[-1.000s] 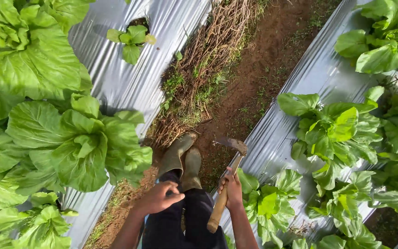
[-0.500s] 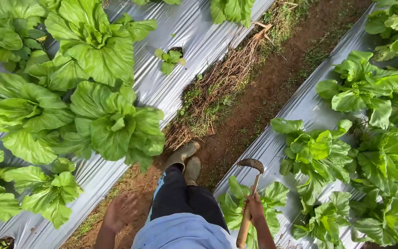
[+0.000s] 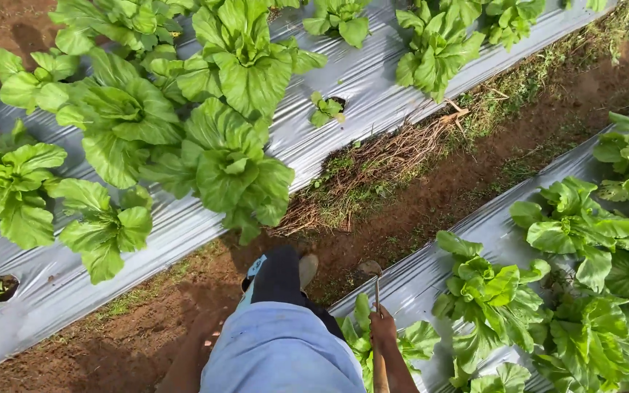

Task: Clearing weeds and dried branches from a vegetable garden bed using hands and a small hand hoe.

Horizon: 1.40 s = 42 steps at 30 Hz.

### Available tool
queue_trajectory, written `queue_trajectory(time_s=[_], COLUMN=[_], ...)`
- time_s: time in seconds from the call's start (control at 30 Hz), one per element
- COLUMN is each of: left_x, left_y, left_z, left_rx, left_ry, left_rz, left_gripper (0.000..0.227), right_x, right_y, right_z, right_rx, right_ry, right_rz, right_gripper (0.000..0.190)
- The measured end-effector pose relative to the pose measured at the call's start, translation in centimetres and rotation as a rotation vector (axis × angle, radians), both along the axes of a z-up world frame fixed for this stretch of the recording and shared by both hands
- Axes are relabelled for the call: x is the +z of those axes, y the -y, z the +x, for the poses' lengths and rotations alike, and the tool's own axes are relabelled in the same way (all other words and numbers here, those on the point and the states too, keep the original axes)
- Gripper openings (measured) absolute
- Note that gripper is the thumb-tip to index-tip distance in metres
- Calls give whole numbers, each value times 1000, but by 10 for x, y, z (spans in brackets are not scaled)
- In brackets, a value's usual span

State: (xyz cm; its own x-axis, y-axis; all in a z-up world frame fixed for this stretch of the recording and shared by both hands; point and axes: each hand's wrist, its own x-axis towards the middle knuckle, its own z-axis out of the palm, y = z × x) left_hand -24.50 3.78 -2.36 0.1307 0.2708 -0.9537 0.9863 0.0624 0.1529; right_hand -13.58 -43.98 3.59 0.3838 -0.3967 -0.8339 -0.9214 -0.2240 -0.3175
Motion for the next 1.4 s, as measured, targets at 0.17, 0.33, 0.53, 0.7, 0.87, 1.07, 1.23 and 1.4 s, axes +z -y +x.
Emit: queue_trajectory(time_s=[0.17,0.33,0.53,0.7,0.87,1.07,1.23,1.4], left_x=[195,114,170,93,108,79,47,81], left_y=[-11,-79,-62,-84,-125,-173,-189,-178], left_z=[93,25,-26,-110,-141,-225,-305,-351], left_rx=[224,489,726,-388,1345,974,1051,1293], left_ry=[294,453,389,12,509,367,320,230], left_rz=[-110,-278,-138,143,32,130,142,190], left_gripper=[72,85,75,82,35,62,64,52], right_x=[17,17,-47,-57,-36,-24,-44,-50], right_y=[-7,-10,-22,-72,-174,-304,-386,-445], right_z=[15,26,30,37,55,60,40,35], right_rx=[121,201,276,482,750,951,1038,783], right_ry=[98,95,24,-16,47,196,270,215], right_rz=[-5,-38,-99,-148,-151,6,-45,11], right_gripper=[51,49,54,64,63,58,61,56])
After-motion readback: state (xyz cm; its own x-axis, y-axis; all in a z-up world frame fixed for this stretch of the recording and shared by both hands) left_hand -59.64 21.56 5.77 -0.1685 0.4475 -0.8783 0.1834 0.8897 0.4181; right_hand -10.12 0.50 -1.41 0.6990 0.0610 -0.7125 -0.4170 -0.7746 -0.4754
